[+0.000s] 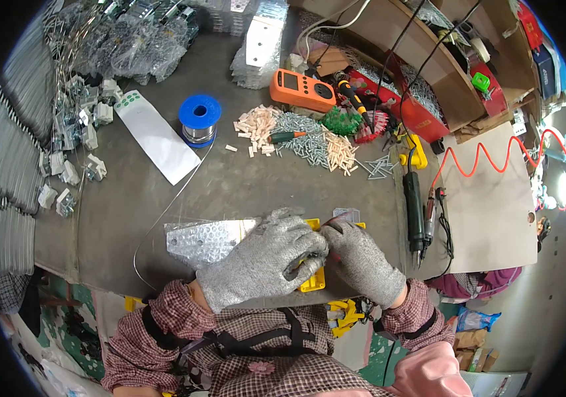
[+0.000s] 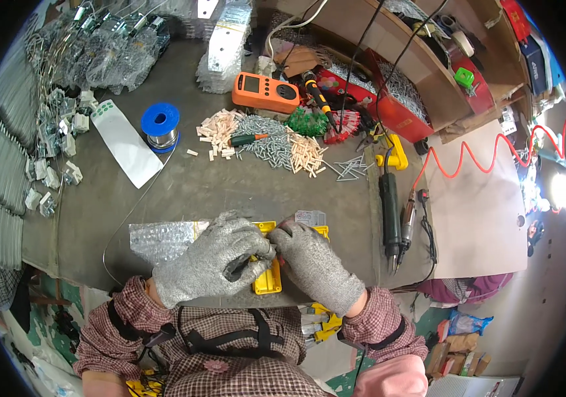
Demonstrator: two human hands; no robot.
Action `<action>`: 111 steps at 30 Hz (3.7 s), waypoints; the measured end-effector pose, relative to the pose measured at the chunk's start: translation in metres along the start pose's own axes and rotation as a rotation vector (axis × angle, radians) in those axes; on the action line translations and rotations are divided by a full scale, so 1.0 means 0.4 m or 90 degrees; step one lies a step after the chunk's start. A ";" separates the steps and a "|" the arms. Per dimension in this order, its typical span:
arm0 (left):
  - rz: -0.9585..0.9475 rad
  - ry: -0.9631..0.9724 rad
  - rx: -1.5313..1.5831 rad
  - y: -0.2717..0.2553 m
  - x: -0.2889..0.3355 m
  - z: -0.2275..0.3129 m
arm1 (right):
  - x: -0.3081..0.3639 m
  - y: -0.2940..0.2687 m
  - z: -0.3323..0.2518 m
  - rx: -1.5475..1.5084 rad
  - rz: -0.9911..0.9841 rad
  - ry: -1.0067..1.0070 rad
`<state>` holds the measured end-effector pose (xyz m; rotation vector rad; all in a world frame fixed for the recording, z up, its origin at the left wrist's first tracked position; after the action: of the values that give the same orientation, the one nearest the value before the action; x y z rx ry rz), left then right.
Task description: Assembling an electronic handheld device by soldering wires and installing a motor into a plastic housing.
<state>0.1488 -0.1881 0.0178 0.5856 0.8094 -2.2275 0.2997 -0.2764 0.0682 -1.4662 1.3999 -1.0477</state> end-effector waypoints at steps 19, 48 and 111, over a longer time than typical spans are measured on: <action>-0.072 0.276 -0.655 -0.062 0.049 0.135 | 0.054 -0.092 0.021 -0.052 0.149 0.000; -0.164 -0.023 -0.390 0.019 -0.088 0.141 | 0.044 -0.065 0.032 -0.143 0.143 0.047; 0.118 -0.521 0.250 0.012 -0.012 0.013 | 0.037 0.073 0.066 -0.907 0.079 0.351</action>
<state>0.1545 -0.1924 0.0226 -0.1076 -0.0966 -2.1721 0.3165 -0.2914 0.0326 -1.9915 2.9036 -0.2290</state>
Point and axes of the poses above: each hand's wrist, its own x-axis away from the middle knuckle, its own y-axis out of the palm, z = x × y, the point moved 3 cm from there along -x, towards the middle knuckle, and after that the axes turned 8 degrees about z, right-handed, at the moved point
